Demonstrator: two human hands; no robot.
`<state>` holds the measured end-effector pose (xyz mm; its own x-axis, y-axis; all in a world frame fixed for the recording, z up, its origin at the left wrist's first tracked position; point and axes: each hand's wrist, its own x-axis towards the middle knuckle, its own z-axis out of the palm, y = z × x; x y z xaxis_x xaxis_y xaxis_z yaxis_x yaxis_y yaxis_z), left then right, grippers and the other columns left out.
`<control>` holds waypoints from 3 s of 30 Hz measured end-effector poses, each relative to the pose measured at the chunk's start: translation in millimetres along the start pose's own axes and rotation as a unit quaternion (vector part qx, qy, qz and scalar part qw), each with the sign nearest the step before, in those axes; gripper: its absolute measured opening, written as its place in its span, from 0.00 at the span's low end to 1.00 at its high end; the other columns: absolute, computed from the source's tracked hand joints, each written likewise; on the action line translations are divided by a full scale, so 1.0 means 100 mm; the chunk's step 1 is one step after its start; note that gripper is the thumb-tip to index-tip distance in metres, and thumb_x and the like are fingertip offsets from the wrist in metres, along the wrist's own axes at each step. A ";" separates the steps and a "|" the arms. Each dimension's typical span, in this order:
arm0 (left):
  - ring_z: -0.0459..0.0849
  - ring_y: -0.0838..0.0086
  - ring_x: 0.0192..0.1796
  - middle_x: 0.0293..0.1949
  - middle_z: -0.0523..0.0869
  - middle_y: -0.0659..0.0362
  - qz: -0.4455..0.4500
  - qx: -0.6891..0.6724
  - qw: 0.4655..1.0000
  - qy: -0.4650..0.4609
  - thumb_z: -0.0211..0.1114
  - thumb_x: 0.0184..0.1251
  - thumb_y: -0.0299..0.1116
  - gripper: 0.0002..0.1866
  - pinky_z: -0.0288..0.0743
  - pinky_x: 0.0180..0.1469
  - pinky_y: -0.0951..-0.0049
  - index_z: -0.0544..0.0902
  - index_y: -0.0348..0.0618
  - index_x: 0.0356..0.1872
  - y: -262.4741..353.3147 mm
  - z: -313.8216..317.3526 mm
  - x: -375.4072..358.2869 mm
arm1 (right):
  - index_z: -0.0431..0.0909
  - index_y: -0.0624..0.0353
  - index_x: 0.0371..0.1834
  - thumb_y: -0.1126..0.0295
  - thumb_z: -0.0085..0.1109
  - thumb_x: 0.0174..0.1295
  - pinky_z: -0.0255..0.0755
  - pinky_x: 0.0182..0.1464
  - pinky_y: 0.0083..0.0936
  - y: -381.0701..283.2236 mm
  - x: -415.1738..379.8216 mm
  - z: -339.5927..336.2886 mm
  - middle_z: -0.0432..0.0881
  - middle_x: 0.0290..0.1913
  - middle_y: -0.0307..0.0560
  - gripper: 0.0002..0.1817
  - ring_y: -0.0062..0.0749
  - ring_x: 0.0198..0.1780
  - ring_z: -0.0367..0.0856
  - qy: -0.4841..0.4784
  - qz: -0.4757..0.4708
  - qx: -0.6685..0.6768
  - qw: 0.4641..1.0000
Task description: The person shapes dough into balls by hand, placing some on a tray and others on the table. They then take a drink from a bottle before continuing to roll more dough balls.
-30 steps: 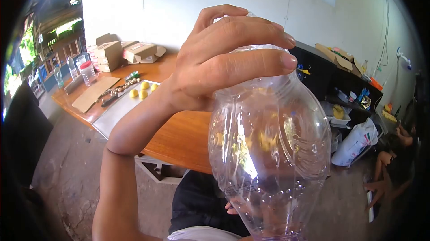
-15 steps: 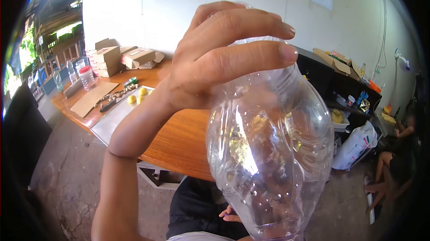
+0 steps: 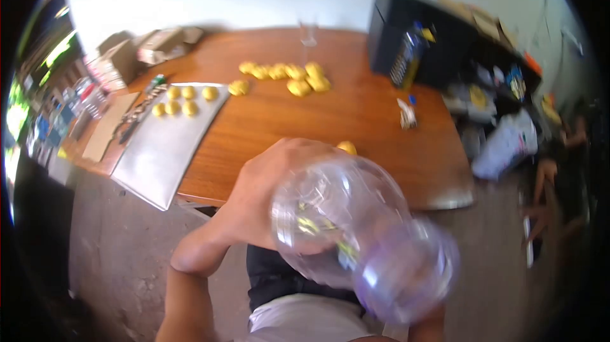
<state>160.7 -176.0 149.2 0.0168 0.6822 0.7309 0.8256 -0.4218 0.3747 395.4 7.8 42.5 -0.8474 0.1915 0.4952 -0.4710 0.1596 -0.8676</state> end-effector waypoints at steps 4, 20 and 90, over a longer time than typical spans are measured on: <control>0.87 0.65 0.62 0.62 0.88 0.50 -0.262 -0.289 0.918 -0.069 0.90 0.38 0.38 0.52 0.78 0.68 0.63 0.77 0.33 0.70 -0.02 0.44 -0.52 | 0.78 0.60 0.43 0.68 0.80 0.63 0.73 0.33 0.17 -0.39 0.40 0.16 0.91 0.43 0.58 0.17 0.25 0.37 0.88 0.238 -0.180 0.024 0.954; 0.88 0.74 0.50 0.48 0.90 0.57 -0.449 -0.500 0.724 -0.157 0.88 0.43 0.29 0.38 0.80 0.59 0.70 0.82 0.34 0.61 -0.13 1.14 -1.24 | 0.88 0.66 0.49 0.71 0.64 0.75 0.79 0.43 0.31 0.19 0.35 0.21 0.92 0.44 0.53 0.09 0.37 0.38 0.87 0.102 -0.085 -0.186 0.973; 0.87 0.53 0.61 0.61 0.86 0.41 -0.388 -0.026 0.893 0.228 0.90 0.43 0.44 0.51 0.86 0.61 0.55 0.75 0.33 0.70 -4.18 1.09 2.89 | 0.88 0.67 0.40 0.62 0.67 0.74 0.75 0.33 0.25 0.73 0.17 -1.12 0.88 0.29 0.50 0.15 0.26 0.29 0.85 0.279 0.186 -0.263 0.904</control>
<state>-117.7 262.5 141.2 -0.7895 0.4724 0.3917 0.4620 0.0374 0.8861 374.4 131.4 -7.1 -0.5976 0.7631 0.2462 0.1286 0.3943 -0.9099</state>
